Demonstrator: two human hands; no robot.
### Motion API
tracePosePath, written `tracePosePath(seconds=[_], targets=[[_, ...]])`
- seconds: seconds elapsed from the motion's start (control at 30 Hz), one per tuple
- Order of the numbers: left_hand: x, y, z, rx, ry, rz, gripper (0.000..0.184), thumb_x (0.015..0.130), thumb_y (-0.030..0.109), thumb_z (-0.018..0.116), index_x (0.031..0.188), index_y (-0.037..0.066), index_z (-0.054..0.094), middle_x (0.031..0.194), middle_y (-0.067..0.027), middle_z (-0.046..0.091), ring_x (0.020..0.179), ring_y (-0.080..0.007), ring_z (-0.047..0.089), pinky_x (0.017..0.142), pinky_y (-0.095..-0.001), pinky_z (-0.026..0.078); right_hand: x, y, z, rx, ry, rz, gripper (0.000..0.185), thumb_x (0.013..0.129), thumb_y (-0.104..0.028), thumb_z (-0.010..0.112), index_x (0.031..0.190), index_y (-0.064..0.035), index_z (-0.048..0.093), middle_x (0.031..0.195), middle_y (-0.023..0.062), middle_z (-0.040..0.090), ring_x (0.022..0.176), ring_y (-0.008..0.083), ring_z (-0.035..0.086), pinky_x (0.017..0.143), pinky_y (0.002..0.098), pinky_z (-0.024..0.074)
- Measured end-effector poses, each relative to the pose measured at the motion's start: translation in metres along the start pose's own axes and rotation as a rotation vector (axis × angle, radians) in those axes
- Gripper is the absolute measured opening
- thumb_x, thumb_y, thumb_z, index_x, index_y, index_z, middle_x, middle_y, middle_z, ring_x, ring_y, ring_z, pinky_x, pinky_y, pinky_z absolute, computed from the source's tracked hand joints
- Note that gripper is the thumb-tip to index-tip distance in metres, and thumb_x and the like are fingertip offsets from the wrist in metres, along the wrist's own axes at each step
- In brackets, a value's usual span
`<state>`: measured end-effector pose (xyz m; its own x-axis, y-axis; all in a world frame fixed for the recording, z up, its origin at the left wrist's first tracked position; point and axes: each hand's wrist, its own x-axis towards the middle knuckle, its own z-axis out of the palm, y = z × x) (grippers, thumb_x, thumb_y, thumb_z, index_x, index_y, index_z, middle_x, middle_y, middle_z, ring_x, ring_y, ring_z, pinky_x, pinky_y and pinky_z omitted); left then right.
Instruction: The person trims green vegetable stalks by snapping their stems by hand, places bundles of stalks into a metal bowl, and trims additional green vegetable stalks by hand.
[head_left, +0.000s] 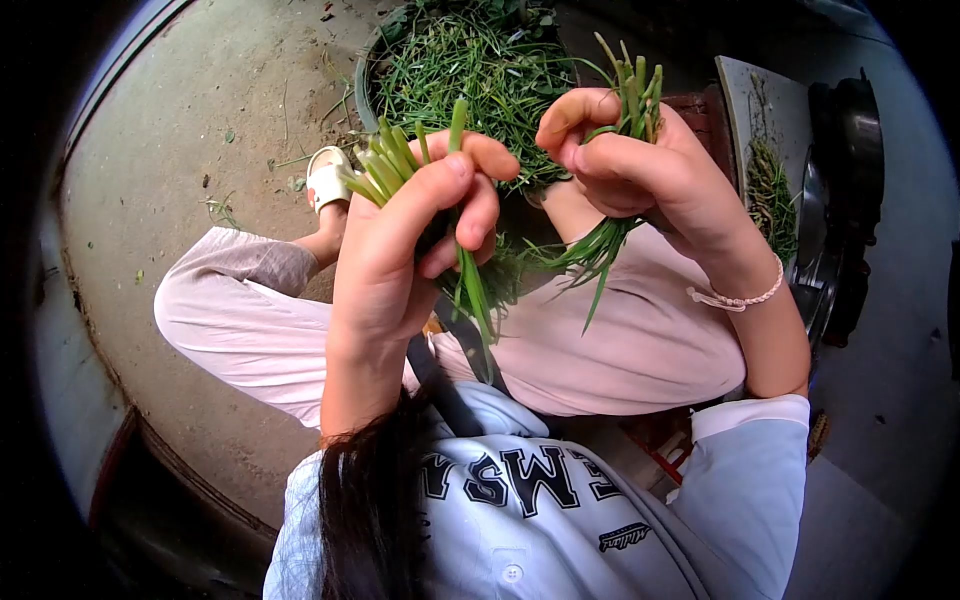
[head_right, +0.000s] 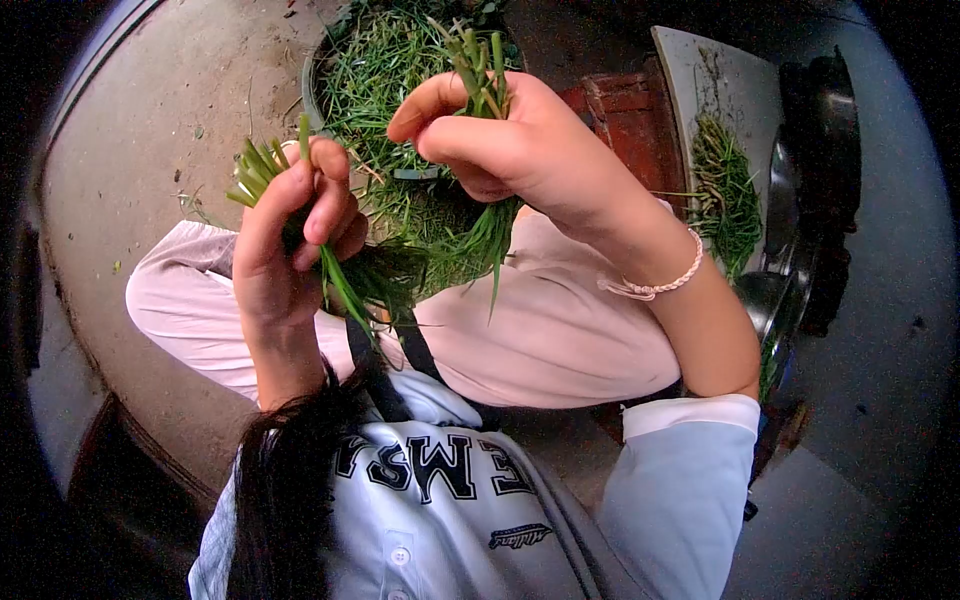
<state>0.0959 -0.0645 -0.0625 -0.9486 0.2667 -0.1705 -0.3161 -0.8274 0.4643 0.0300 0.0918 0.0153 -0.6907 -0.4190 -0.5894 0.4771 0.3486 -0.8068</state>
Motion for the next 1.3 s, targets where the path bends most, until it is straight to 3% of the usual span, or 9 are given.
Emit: tracePosePath(seconds=[0.37,0.47,0.53,0.7,0.83,0.97,1.0,1.13,1.3], targets=[[0.008,-0.004,-0.013,-0.098,-0.050,0.131,0.023,0.086,0.021,0.036,0.089,0.001,0.048,0.067,-0.0046,0.052,0.055,-0.0078,0.044,0.052,-0.0181,0.036,0.000,-0.001,-0.003,0.210,-0.086,0.039,0.021,0.070,-0.006,0.048,0.089,0.0027,0.051,0.067,0.0012,0.047,0.041,0.0016,0.030,0.038,0.0168,0.0212],[0.011,-0.006,-0.009,-0.168,-0.003,0.163,0.021,0.086,0.020,0.037,0.087,0.001,0.047,0.067,-0.0045,0.052,0.057,-0.0099,0.045,0.060,-0.0210,0.039,0.001,0.000,-0.004,0.266,-0.108,0.063,0.024,0.069,-0.005,0.046,0.091,0.0042,0.049,0.069,0.0023,0.046,0.041,0.0018,0.030,0.038,0.0169,0.0220],[0.013,-0.007,-0.007,0.035,0.134,0.335,0.017,0.085,0.015,0.038,0.086,0.001,0.046,0.066,-0.0037,0.050,0.058,-0.0108,0.045,0.066,-0.0240,0.040,0.002,0.002,-0.006,0.307,-0.121,0.073,0.025,0.068,-0.004,0.045,0.092,0.0051,0.048,0.070,0.0031,0.046,0.042,0.0020,0.030,0.038,0.0169,0.0225],[0.007,0.000,-0.008,0.030,0.076,0.410,0.012,0.082,0.008,0.041,0.087,0.000,0.049,0.061,-0.0001,0.046,0.051,-0.0063,0.042,0.057,-0.0213,0.040,-0.001,0.002,-0.005,0.416,-0.291,0.092,0.038,0.060,0.002,0.042,0.097,0.0074,0.044,0.074,0.0062,0.045,0.045,0.0052,0.031,0.040,0.0172,0.0247],[0.005,-0.006,0.015,0.397,0.309,0.432,0.012,0.073,-0.001,0.056,0.084,-0.002,0.056,0.058,0.0046,0.047,0.049,-0.0017,0.039,0.044,-0.0145,0.030,-0.002,0.001,0.003,0.486,-0.344,0.139,0.041,0.058,0.002,0.043,0.098,0.0090,0.044,0.078,0.0092,0.045,0.046,0.0067,0.034,0.043,0.0182,0.0278],[0.004,-0.003,0.032,0.568,0.241,0.447,0.012,0.070,0.001,0.061,0.081,-0.003,0.058,0.062,0.0009,0.053,0.057,-0.0037,0.050,0.049,-0.0143,0.038,-0.002,0.006,0.004,0.302,-0.393,0.144,0.027,0.060,0.000,0.044,0.086,0.0056,0.047,0.062,0.0024,0.044,0.049,0.0064,0.036,0.044,0.0195,0.0275],[0.005,-0.006,0.031,0.598,0.235,0.461,0.012,0.070,0.000,0.060,0.081,-0.003,0.057,0.061,0.0016,0.048,0.054,-0.0037,0.045,0.047,-0.0150,0.034,-0.003,0.005,0.007,0.273,-0.364,0.157,0.018,0.062,-0.001,0.045,0.080,0.0024,0.048,0.056,-0.0002,0.042,0.049,0.0061,0.036,0.045,0.0199,0.0275],[0.010,-0.004,0.024,0.952,0.155,0.656,0.009,0.069,-0.002,0.059,0.077,-0.004,0.057,0.058,0.0017,0.043,0.050,-0.0045,0.039,0.044,-0.0162,0.028,-0.005,0.007,0.014,0.139,-0.272,0.171,0.013,0.068,-0.003,0.045,0.081,-0.0028,0.049,0.059,-0.0018,0.042,0.051,0.0047,0.036,0.046,0.0191,0.0285],[0.010,-0.006,0.023,0.732,0.242,0.468,0.008,0.065,0.002,0.065,0.071,0.001,0.060,0.063,-0.0017,0.054,0.054,-0.0083,0.047,0.049,-0.0195,0.037,-0.003,0.004,0.015,0.074,-0.247,0.118,0.014,0.072,-0.009,0.047,0.085,-0.0031,0.049,0.066,-0.0023,0.042,0.057,0.0047,0.037,0.050,0.0183,0.0301]])
